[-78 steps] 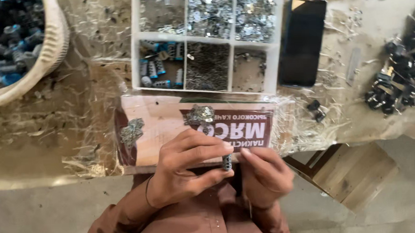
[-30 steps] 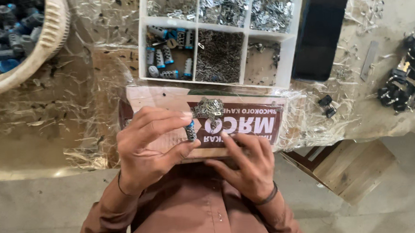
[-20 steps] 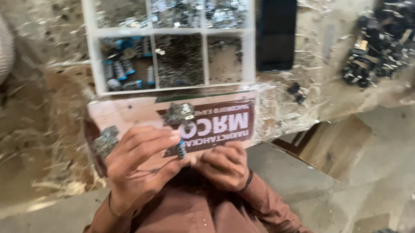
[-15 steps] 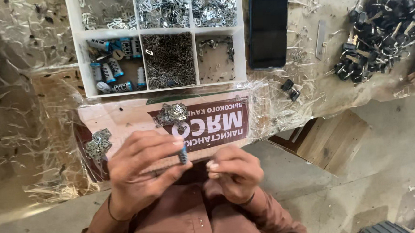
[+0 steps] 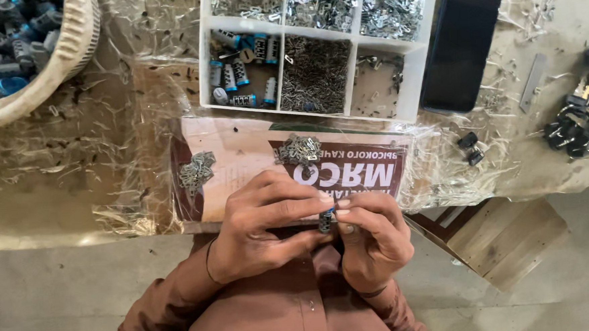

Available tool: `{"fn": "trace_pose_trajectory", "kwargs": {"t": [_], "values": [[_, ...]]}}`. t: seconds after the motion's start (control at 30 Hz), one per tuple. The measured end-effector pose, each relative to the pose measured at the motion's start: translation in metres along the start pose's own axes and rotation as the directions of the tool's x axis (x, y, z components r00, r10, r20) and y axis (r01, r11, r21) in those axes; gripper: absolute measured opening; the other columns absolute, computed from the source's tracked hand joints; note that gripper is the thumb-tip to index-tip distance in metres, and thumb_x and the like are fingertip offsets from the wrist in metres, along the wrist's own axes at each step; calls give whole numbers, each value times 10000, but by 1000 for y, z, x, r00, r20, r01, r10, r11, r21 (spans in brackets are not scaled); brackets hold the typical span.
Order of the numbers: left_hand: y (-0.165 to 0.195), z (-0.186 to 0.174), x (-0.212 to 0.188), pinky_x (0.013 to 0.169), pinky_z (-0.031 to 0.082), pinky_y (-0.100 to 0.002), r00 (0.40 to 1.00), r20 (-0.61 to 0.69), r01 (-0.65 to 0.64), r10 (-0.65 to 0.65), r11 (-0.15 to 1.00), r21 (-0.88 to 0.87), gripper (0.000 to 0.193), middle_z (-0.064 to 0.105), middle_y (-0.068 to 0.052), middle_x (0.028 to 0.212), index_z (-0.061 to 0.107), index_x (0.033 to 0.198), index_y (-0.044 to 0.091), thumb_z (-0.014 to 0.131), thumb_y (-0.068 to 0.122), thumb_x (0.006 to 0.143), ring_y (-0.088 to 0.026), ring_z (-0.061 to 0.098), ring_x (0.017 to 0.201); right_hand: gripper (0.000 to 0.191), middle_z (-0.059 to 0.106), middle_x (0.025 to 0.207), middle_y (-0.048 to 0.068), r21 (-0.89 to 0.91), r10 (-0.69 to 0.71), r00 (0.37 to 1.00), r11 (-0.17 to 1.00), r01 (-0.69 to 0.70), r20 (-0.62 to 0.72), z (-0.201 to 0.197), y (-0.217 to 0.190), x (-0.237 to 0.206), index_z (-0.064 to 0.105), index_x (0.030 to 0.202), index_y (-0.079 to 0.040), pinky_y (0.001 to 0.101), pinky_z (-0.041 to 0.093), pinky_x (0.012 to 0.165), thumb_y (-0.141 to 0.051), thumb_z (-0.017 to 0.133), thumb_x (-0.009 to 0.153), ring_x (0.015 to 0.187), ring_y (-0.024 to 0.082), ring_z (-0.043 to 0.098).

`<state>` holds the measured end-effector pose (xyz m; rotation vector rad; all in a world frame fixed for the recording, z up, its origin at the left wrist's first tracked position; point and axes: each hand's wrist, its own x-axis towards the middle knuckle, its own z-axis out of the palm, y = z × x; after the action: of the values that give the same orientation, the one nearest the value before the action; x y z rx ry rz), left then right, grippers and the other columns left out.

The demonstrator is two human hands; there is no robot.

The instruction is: The person sits at a workbench assembling small metal socket components by hand, fitting springs and metal parts into cylindrical housings one at a time. They place finished assemblies into a plastic basket, pick loose parts from a compartment organizer box, and at one point pour a pile of parts across the table from a wooden board to reach the work.

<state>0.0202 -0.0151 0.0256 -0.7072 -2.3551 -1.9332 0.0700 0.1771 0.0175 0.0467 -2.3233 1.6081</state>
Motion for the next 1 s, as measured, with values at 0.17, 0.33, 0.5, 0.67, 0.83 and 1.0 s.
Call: {"fn": "trace_pose_trajectory", "kwargs": {"t": [0.17, 0.33, 0.5, 0.67, 0.83, 1.0], "values": [[0, 1, 1, 926, 574, -358, 1000, 2, -8, 8, 1000, 15, 483, 736, -22, 1146, 752, 1186, 129, 920, 145, 734, -232, 683, 1024, 91, 700, 991, 116, -46, -48, 999, 998, 47, -22, 5, 1, 0, 711, 1000, -4, 263, 552, 786, 3, 745, 916, 891, 200, 690], [-3, -1, 1, 910, 570, -365, 1000, 3, -8, 8, 999, 38, 488, 723, -27, 1140, 749, 1190, 129, 902, 130, 727, -245, 674, 1005, 103, 704, 972, 116, -98, -53, 998, 994, 55, 20, 2, 4, 2, 728, 986, 2, 249, 556, 747, 10, 765, 890, 831, 163, 691], [-5, 0, 3, 904, 566, -362, 999, 5, -53, 53, 997, 48, 433, 731, -20, 1155, 759, 1190, 127, 887, 103, 778, -234, 666, 988, 224, 676, 1001, 118, 316, 312, 911, 865, -389, 268, -15, 19, 5, 716, 1062, 24, 260, 509, 760, 36, 793, 853, 881, 152, 633], [-5, -1, 8, 906, 573, -360, 998, 24, -53, 53, 998, -17, 442, 733, -28, 1151, 753, 1179, 105, 896, 97, 761, -228, 671, 1006, 315, 683, 1006, 119, 205, 372, 909, 890, -407, 190, -25, 26, 11, 691, 1129, 16, 277, 552, 742, -149, 830, 900, 830, 172, 660], [-7, -4, 12, 871, 580, -353, 1000, -11, -6, 6, 999, 36, 431, 738, -44, 1103, 766, 1131, 86, 911, 103, 725, -229, 689, 987, 879, 596, 1153, 118, -683, -20, 996, 727, 72, 84, -21, 25, 24, 584, 1417, 8, 382, 513, 901, -475, 895, 751, 1028, 270, 588], [-4, -2, 18, 858, 578, -352, 1000, -14, -13, 13, 998, 60, 419, 740, -52, 1093, 766, 1106, 82, 917, 102, 716, -231, 693, 975, 1146, 522, 1079, 136, -687, 121, 979, 726, 26, 165, -33, 29, 25, 547, 1437, 31, 445, 485, 843, -594, 906, 546, 973, 299, 529]]}}
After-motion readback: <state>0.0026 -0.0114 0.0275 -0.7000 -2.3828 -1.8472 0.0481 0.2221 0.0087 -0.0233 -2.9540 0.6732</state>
